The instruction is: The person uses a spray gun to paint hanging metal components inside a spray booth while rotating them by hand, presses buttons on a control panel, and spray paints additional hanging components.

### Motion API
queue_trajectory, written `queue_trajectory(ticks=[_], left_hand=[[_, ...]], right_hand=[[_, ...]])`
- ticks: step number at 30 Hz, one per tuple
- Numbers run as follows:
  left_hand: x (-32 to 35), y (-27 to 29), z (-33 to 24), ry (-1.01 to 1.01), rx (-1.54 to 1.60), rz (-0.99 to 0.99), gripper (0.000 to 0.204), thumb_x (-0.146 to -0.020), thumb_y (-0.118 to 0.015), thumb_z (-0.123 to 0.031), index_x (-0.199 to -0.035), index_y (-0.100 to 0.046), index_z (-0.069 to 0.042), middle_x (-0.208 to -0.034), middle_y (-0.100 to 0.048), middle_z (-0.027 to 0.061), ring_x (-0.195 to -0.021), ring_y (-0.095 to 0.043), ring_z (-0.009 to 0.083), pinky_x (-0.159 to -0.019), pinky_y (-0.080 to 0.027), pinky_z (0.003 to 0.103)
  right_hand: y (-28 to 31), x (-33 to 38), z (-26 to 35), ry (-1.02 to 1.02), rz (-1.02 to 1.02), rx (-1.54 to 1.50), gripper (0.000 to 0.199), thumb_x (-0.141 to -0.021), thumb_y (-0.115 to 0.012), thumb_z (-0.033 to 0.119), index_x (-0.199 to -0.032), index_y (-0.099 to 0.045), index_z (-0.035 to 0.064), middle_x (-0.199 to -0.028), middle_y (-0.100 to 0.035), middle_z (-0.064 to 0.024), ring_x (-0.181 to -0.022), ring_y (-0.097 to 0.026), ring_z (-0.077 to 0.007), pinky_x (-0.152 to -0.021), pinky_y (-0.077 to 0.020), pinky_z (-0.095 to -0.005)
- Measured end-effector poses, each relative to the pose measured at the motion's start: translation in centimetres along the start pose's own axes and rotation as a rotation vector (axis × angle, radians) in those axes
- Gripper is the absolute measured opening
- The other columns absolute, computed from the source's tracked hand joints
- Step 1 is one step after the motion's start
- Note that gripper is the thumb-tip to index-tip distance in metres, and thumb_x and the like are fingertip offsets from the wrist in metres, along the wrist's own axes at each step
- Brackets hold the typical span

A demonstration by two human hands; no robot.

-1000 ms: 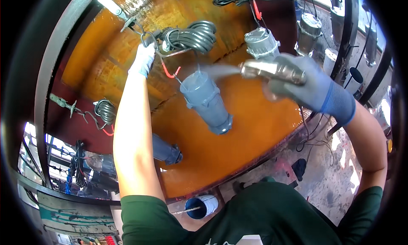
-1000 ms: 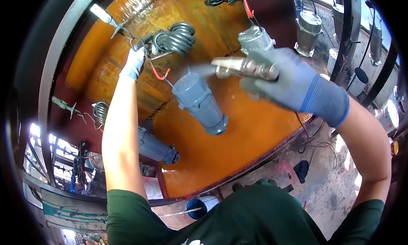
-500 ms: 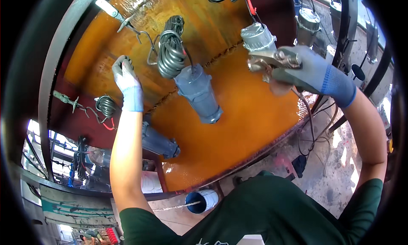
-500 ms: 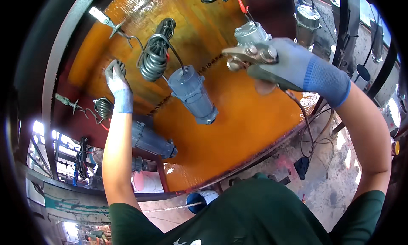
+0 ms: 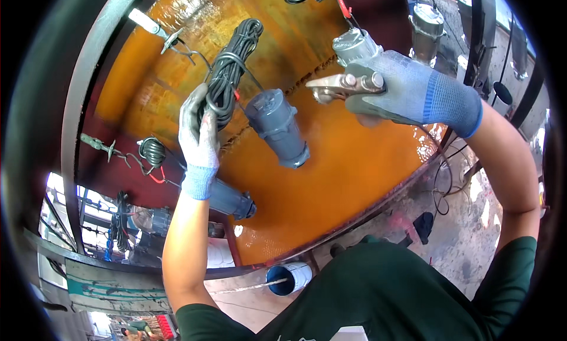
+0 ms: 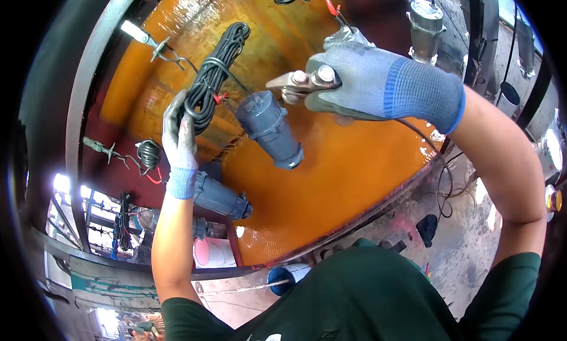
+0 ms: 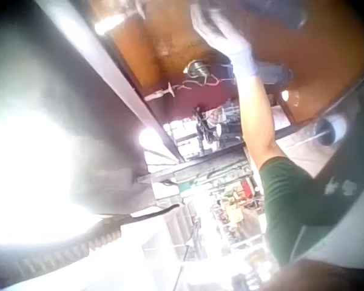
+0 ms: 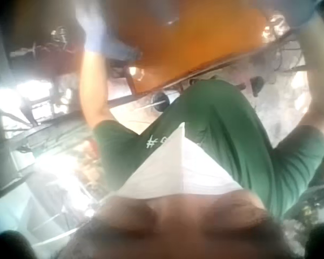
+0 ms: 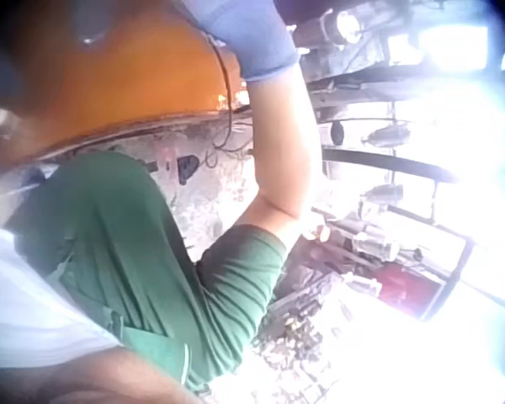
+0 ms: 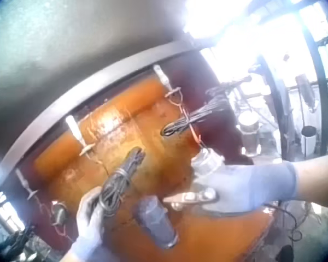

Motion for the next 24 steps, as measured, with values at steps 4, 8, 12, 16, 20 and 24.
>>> queue_trajectory(ticks=[4,8,12,16,20,24], left_hand=[[0.8,0.0,1.0,0.052,0.000,-0.102,0.052,-0.105,-0.058,-0.027,-0.147,-0.057,0.005,-0.151,-0.057,0.0215,-0.143,-0.052,0.0307,-0.123,-0.038,0.044],[1.2,0.5,1.4,0.084,0.053,-0.160,0.047,-0.105,-0.048,-0.017,-0.145,-0.058,0.006,-0.150,-0.059,0.0197,-0.140,-0.056,0.0288,-0.122,-0.040,0.042],[1.7,2.0,2.7,-0.064,-0.032,-0.194,0.045,-0.111,-0.045,-0.025,-0.138,-0.063,0.007,-0.140,-0.066,0.0195,-0.130,-0.063,0.0284,-0.116,-0.046,0.041],[1.4,2.3,5.1,-0.044,0.016,-0.242,0.052,-0.114,-0.049,-0.039,-0.132,-0.064,0.008,-0.136,-0.067,0.0227,-0.126,-0.064,0.0301,-0.115,-0.046,0.043],[1.4,1.8,4.6,0.085,0.020,-0.320,0.029,-0.108,-0.061,-0.012,-0.128,-0.063,0.008,-0.133,-0.068,0.0220,-0.123,-0.065,0.0270,-0.115,-0.046,0.042],[1.4,2.6,5.6,0.133,0.016,-0.369,0.025,-0.107,-0.056,-0.005,-0.126,-0.063,0.008,-0.131,-0.067,0.0214,-0.122,-0.063,0.0257,-0.112,-0.048,0.040]], right_hand=[[-3.1,1.0,-1.8,0.079,-0.027,-0.086,0.033,-0.096,-0.073,0.037,-0.099,-0.065,0.0047,-0.087,-0.072,-0.0166,-0.090,-0.073,-0.0348,-0.082,-0.0569,-0.0470],[-6.0,4.7,-4.4,0.043,0.122,0.131,0.024,-0.095,-0.076,0.030,-0.105,-0.068,0.0091,-0.092,-0.072,-0.0184,-0.093,-0.072,-0.0392,-0.086,-0.0565,-0.0478],[-7.0,6.3,-7.5,-0.209,0.013,-0.303,0.022,-0.097,-0.075,0.023,-0.109,-0.066,0.0077,-0.083,-0.074,-0.0105,-0.079,-0.077,-0.0236,-0.074,-0.0601,-0.0395],[-6.5,7.7,-9.3,0.001,-0.488,-0.290,0.022,-0.098,-0.074,0.018,-0.115,-0.067,0.0059,-0.081,-0.071,-0.0099,-0.072,-0.071,-0.0190,-0.067,-0.0553,-0.0360],[-6.9,9.0,-8.9,-0.070,-0.301,-0.410,0.020,-0.096,-0.077,0.019,-0.108,-0.067,0.0058,-0.083,-0.071,-0.0110,-0.073,-0.071,-0.0226,-0.069,-0.0548,-0.0381],[-9.9,10.4,-10.8,-0.119,0.003,-0.284,0.019,-0.095,-0.074,0.018,-0.105,-0.067,0.0034,-0.086,-0.075,-0.0115,-0.079,-0.076,-0.0261,-0.073,-0.0561,-0.0392]])
Point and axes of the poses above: each hand's wrist, its own x-axis away from the middle knuckle, its own y-axis out of the back of the hand, z = x × y, the point moved 3 cm from there along -x, towards the middle knuckle
